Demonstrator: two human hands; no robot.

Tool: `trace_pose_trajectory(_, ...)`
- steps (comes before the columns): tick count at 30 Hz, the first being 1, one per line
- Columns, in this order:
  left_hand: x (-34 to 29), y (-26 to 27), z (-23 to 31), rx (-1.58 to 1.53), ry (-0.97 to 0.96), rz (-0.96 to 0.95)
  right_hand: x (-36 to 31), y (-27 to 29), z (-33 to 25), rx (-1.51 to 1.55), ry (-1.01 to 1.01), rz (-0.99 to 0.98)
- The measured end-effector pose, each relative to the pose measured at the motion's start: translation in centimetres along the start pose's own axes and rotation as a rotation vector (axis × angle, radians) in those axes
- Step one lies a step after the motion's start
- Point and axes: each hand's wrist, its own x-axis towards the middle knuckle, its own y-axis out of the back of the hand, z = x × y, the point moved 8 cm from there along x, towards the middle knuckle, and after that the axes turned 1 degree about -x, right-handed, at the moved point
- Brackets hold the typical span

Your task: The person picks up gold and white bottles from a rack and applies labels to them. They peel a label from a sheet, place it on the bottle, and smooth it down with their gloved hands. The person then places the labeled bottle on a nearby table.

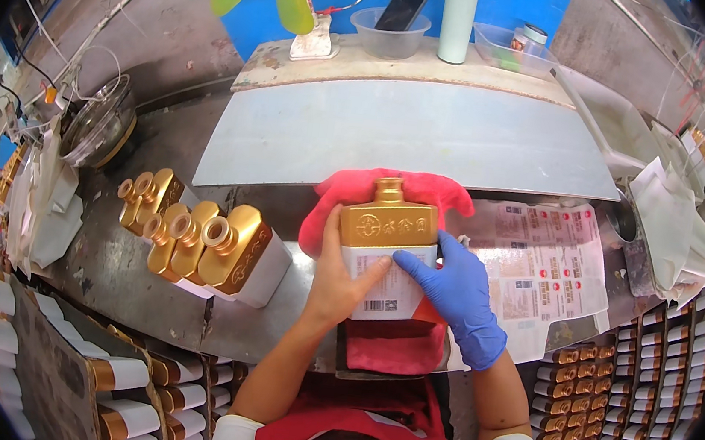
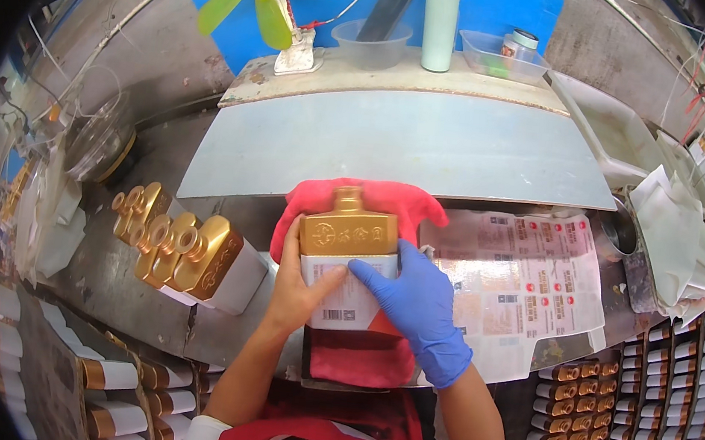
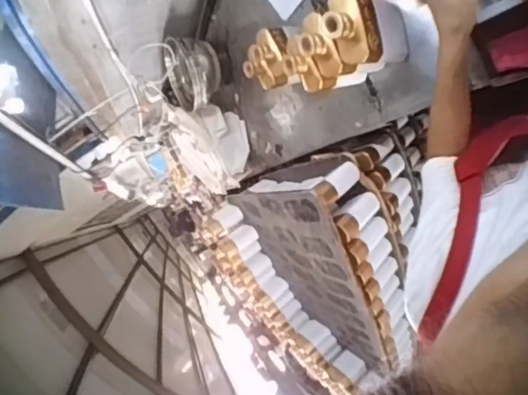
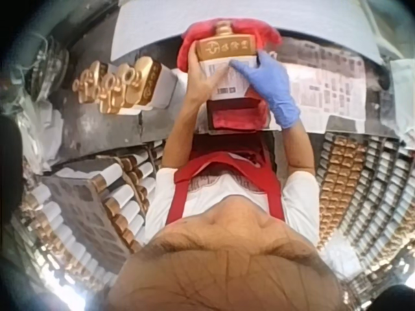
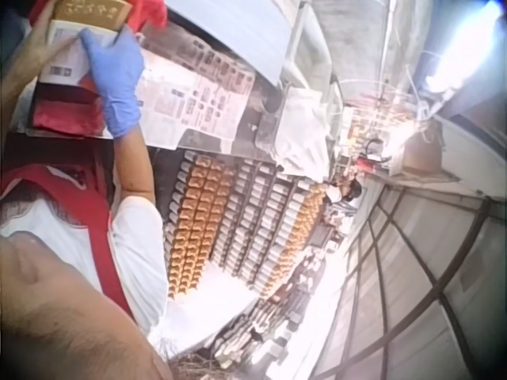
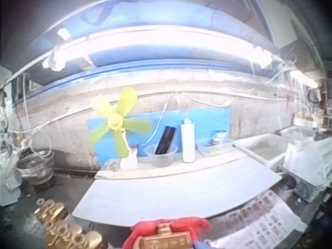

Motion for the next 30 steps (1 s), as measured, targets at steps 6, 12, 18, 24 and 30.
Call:
trace_pose_trajectory(6, -0.1, 0.0, -0.1, 0.001, 0.020, -0.017, -0.3, -0.2, 1.4, 0.106, 0.009, -0.013)
trace_pose_trajectory(12, 0.0, -0.2, 0.2, 0.016, 0.044, -0.012, 0.3, 0.0, 1.1, 0.017, -0.072, -0.067)
trace_pose_trajectory(18, 0.2, -0.1, 0.4, 0.149, -0.016, 0.020, -0.3, -0.7, 2.1, 0.147, -0.022, -0.086)
trace_pose_trajectory(24, 0.4, 0.1, 0.7, 0.032, 0.077, -0.031, 0.1, -1.3, 3.1, 0.304, -0.061, -0.150)
trace_pose_trajectory(30, 0.6, 0.3, -0.2, 0.019, 0.039, -0.035, -0.4, -0.8, 1.0, 0.204, -0.067, -0.101)
